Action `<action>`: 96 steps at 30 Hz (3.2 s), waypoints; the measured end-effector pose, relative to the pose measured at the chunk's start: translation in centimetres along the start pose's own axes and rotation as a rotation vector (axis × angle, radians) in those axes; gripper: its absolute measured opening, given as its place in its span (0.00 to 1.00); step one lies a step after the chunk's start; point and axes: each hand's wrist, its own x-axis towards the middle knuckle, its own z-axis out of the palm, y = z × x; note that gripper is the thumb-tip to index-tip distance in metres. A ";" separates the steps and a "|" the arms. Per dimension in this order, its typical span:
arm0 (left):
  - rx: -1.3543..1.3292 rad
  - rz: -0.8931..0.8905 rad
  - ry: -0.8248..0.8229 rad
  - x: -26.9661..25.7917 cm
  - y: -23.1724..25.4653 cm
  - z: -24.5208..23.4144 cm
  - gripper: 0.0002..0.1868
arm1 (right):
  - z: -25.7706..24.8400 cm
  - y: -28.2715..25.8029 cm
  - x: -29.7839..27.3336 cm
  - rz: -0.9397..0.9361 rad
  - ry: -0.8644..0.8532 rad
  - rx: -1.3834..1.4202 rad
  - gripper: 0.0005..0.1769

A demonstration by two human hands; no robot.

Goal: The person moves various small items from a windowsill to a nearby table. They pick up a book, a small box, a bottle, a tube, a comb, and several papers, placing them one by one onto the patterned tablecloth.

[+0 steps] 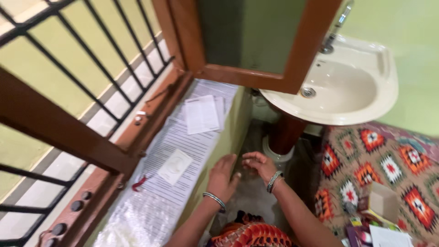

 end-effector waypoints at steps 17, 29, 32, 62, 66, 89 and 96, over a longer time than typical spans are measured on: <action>-0.201 -0.345 0.314 9.9 -14.4 -4.5 0.33 | 9.0 -7.8 10.9 -0.439 0.053 -0.617 0.25; -1.065 -0.613 0.391 15.8 -13.9 -4.8 0.27 | 8.4 -7.3 10.1 -0.392 0.019 -0.372 0.26; -1.143 -0.498 0.311 14.3 -12.2 -3.8 0.22 | 6.5 -6.7 8.5 -0.282 0.142 -0.156 0.26; -0.421 -0.191 -1.297 -5.4 12.5 33.2 0.24 | -25.7 28.2 -31.7 0.221 1.422 0.385 0.12; -0.552 -0.186 -1.298 -7.1 14.9 34.8 0.25 | -30.8 28.8 -32.8 0.170 1.453 0.462 0.08; -0.169 -0.304 -1.115 -2.9 9.7 24.4 0.25 | -28.5 27.4 -22.6 0.239 0.920 0.583 0.16; 0.006 0.123 -0.687 -1.8 7.7 16.6 0.26 | -17.4 20.8 -12.1 0.192 0.430 0.477 0.13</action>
